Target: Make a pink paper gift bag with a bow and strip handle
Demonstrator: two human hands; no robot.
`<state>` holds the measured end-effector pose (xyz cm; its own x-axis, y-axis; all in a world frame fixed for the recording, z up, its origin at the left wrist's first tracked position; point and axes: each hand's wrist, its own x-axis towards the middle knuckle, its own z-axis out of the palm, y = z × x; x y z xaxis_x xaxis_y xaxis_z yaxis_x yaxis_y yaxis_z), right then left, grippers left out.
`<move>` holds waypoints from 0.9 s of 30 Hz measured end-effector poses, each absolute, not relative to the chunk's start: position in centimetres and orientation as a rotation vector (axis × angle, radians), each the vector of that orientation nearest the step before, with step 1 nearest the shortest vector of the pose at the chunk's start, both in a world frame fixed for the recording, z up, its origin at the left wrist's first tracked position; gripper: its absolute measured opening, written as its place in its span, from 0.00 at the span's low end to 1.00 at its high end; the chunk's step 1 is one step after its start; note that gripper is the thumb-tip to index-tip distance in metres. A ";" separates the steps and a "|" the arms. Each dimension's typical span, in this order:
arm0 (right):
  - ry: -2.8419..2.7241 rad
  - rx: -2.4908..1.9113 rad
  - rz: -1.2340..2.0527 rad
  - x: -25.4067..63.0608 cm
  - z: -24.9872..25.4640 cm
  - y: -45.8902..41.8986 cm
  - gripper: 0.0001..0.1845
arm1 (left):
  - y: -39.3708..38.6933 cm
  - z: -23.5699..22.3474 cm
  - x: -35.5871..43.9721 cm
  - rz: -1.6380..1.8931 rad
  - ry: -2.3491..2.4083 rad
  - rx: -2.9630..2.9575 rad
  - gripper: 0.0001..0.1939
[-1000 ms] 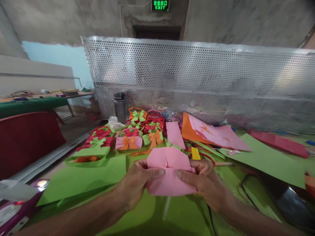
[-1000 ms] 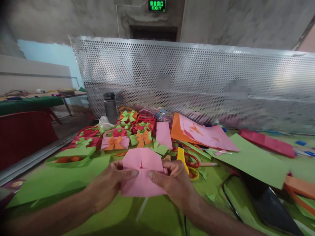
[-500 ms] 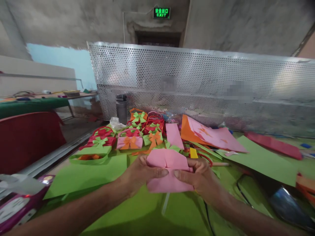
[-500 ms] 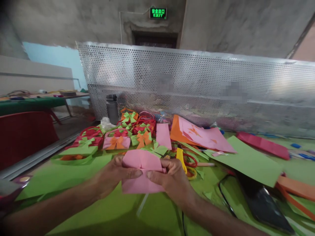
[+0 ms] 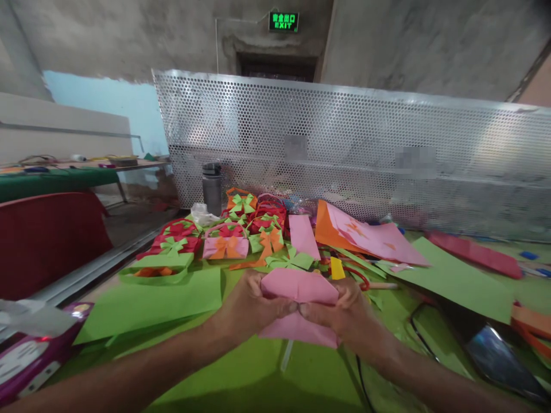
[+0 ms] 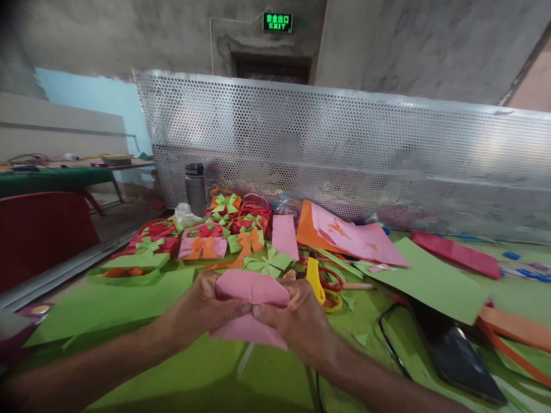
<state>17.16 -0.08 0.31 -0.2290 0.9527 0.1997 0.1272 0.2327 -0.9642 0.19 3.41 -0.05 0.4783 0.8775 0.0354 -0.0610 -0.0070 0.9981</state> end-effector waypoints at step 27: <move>-1.470 -0.976 1.118 16.8 0.5 0.2 0.06 | 3.1 -1.2 0.8 0.941 0.560 1.109 0.08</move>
<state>16.80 0.17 0.45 -0.1694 0.9565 0.2374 0.0266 0.2452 -0.9691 0.84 3.14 -1.17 0.5127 0.8561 0.0649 -0.3508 0.1399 0.9259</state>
